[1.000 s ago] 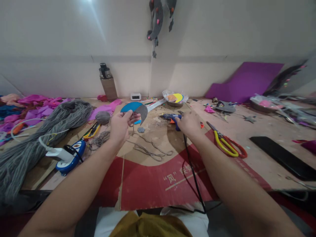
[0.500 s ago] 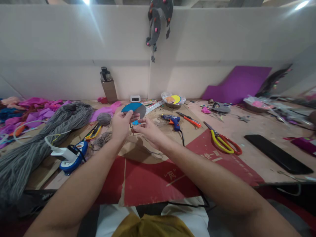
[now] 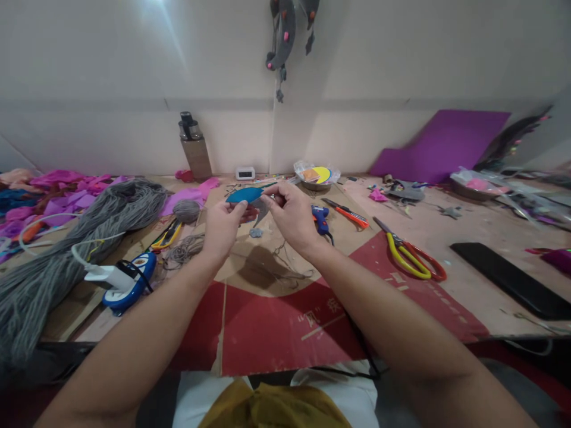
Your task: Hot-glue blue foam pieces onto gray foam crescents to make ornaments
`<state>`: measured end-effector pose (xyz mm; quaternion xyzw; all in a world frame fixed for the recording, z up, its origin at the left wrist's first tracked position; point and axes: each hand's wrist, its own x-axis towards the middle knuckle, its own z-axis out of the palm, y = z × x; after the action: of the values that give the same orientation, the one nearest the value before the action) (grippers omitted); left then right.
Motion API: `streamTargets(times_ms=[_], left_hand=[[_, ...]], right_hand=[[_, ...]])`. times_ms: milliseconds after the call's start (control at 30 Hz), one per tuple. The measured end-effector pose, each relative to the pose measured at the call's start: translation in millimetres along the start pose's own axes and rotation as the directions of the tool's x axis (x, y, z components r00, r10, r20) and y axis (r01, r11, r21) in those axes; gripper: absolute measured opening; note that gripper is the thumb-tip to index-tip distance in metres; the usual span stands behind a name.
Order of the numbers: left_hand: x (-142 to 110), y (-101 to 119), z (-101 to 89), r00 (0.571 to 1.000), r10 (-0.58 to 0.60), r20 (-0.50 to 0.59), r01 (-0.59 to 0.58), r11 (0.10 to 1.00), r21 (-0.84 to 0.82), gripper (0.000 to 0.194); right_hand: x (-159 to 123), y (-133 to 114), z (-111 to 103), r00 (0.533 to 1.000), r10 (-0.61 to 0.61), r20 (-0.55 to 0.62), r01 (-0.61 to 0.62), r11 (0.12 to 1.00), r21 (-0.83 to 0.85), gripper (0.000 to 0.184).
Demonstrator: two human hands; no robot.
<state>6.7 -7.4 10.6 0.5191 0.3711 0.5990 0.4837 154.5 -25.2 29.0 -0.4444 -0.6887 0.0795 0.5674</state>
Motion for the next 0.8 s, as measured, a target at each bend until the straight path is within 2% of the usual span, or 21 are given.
streamTargets(times_ms=[233,367,533,800], left_hand=[[-4.5,5.3,5.8,0.995,-0.089,0.035,0.090,0.995,-0.040,0.015],[-8.9,11.0,10.5,0.990,-0.135,0.048,0.139,0.986,-0.090,0.014],[-10.3,12.1,14.0,0.986,-0.164,0.031,0.167,0.971,-0.172,0.010],[-14.5,18.2,13.7,0.990,-0.133,0.052,0.141,0.974,-0.176,0.018]], right_hand=[[0.9,12.6,-7.5,0.994,-0.086,-0.060,0.084,0.996,-0.032,0.005],[0.1,15.7,-11.2,0.995,-0.052,-0.085,0.048,0.998,-0.049,0.006],[-1.7,13.6,-13.8,0.998,-0.019,-0.059,0.016,0.999,-0.052,0.008],[-0.9,13.1,-17.6,0.998,0.008,-0.068,-0.011,0.999,-0.041,0.009]])
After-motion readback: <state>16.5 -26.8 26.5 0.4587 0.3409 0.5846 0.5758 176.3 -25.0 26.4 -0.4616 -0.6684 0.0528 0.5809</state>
